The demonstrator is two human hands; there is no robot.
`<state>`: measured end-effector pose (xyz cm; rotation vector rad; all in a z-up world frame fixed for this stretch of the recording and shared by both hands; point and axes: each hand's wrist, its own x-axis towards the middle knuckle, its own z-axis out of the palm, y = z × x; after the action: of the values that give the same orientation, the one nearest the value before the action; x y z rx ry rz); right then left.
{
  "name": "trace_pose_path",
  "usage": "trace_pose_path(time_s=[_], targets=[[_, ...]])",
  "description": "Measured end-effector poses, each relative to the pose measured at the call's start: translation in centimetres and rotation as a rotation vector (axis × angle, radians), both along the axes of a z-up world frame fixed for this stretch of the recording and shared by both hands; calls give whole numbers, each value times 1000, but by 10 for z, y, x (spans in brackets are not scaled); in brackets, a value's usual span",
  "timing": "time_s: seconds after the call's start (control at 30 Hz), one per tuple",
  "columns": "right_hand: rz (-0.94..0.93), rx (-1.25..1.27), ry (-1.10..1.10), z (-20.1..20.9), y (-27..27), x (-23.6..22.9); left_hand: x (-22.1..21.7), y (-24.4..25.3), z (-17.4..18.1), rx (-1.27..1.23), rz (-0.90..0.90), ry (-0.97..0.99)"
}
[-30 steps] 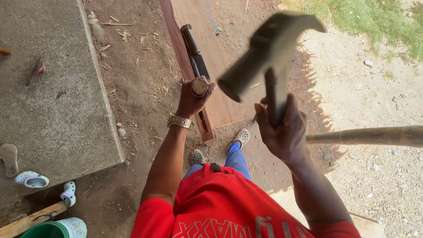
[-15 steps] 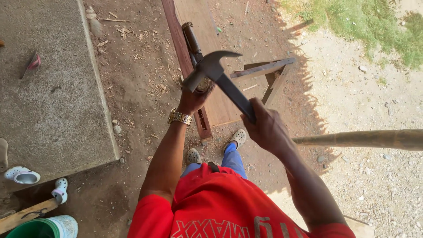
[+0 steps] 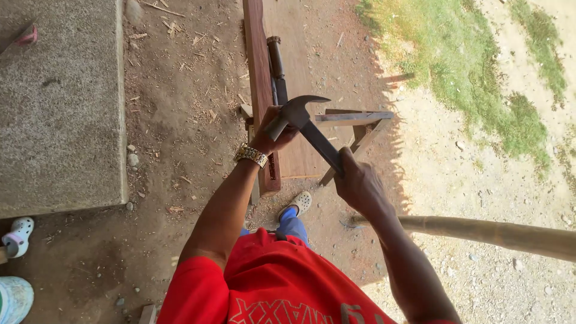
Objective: Using a hammer to secure or shape wooden pieces for furniture construction.
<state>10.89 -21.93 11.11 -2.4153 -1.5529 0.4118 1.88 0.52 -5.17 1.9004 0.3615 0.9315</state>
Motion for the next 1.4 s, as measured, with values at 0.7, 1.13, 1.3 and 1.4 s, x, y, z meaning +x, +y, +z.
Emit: trace_pose_path(time_s=[0.7, 1.13, 1.3, 1.4], targets=[[-45, -86, 53, -4, -2, 1, -4, -8, 6, -140, -74, -12], [-130, 842, 367, 89, 12, -26, -18, -10, 47, -110, -42, 87], [-56, 298, 166, -9, 1, -4, -3, -10, 1, -13, -42, -49], [-43, -100, 47, -13, -1, -12, 14, -8, -52, -157, -169, 19]])
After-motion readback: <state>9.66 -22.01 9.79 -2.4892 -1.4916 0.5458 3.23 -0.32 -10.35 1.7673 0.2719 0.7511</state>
